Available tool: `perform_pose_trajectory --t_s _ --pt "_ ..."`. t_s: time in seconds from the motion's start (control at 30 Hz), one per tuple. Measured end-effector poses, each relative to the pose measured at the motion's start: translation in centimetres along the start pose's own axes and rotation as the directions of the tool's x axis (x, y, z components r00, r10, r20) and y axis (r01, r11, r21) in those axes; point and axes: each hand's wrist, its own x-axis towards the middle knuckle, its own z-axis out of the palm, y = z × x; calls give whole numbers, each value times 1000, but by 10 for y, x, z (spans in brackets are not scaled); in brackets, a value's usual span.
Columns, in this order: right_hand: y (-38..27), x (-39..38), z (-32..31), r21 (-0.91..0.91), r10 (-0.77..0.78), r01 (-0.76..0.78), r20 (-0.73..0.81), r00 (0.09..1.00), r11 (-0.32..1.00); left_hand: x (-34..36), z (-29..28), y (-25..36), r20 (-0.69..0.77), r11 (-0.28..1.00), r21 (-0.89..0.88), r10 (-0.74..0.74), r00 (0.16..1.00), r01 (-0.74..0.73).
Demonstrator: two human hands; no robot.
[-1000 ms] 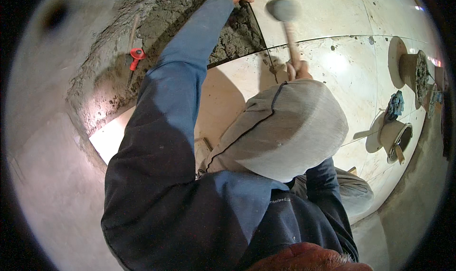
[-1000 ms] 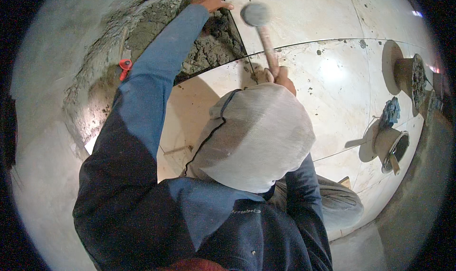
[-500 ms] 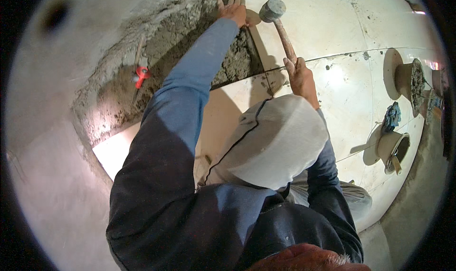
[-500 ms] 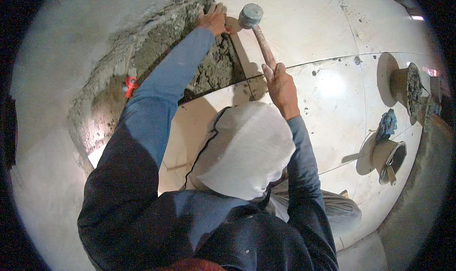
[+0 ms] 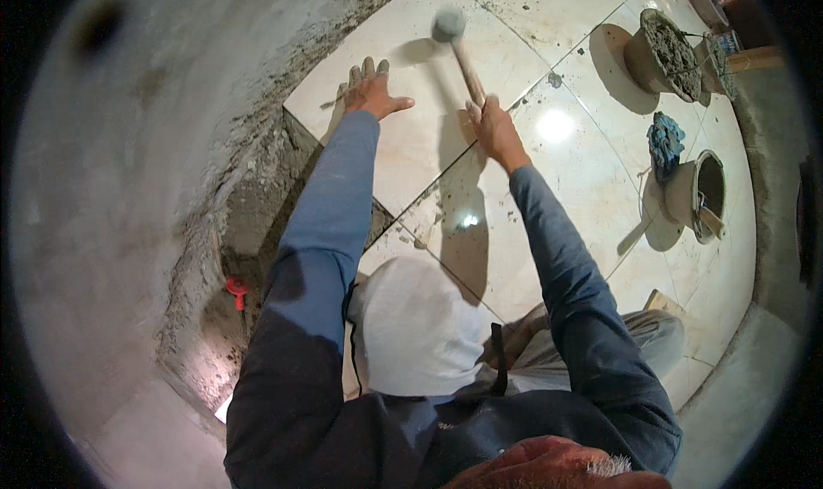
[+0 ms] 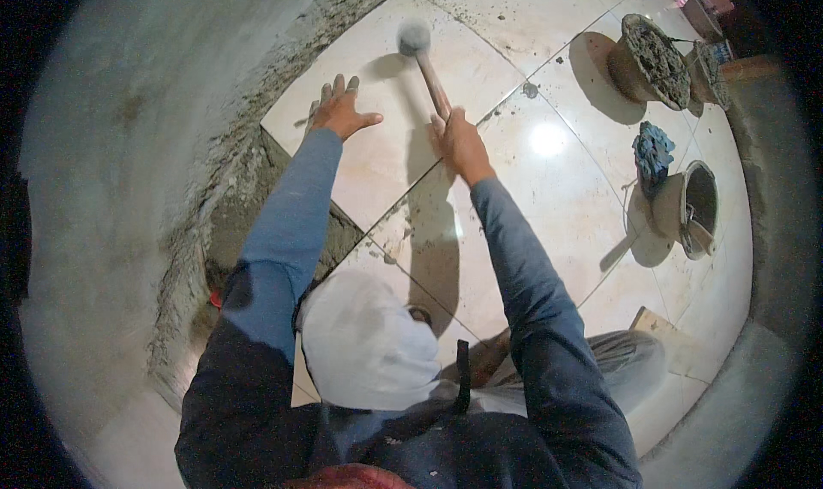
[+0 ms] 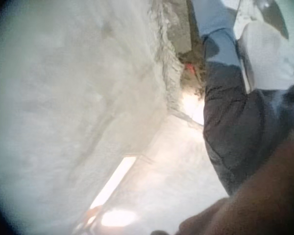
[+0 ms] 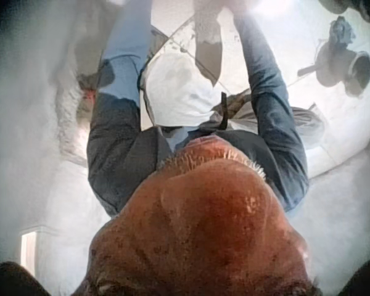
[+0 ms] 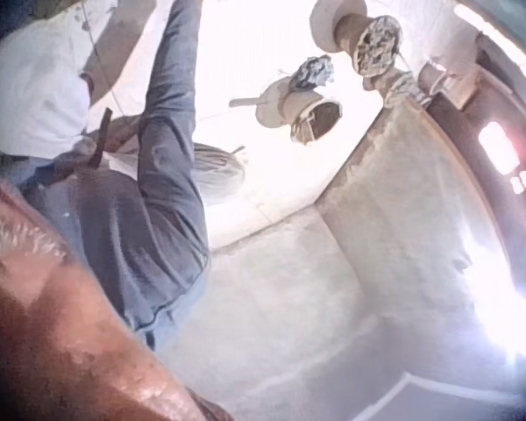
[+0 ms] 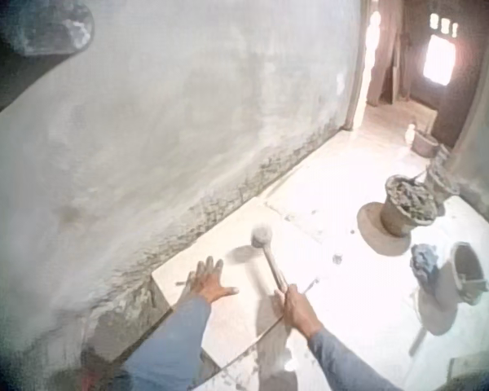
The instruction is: The person is installing floor tiles by spreading cement, placing tiles, and tapping them with a rubber mallet to ensure they are level. They also use a trowel to spread cement and a level to check the alignment of the tiles.
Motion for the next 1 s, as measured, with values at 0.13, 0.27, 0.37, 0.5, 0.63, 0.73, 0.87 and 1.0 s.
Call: perform_pose_trajectory --t_s 0.13,0.27,0.37,0.5,0.63,0.73,0.87,1.0 --pt "-45 58 -45 269 33 -53 77 996 962 15 -30 -7 46 998 15 -55 997 54" --pt "-69 91 -37 162 -78 105 -169 983 981 37 -37 -2 56 994 39 -107 993 104" --pt "-14 137 7 45 -130 136 -114 985 990 49 -33 10 14 994 43 -102 995 101" --pt "-55 158 -21 20 -147 148 -32 989 989 50 -35 4 70 984 65 -168 983 164" --pt "-55 142 -12 150 -161 177 -113 980 973 52 -28 0 11 990 81 -118 993 117" --pt "-26 167 8 50 -213 218 -86 973 975 60 -24 5 20 992 83 -98 995 96" --pt "-57 156 -16 88 -158 164 -72 985 983 56 -17 -17 20 990 57 -129 991 128" --pt "-27 143 0 115 -140 155 -134 981 981 61 -16 -4 -17 996 54 -66 998 67"
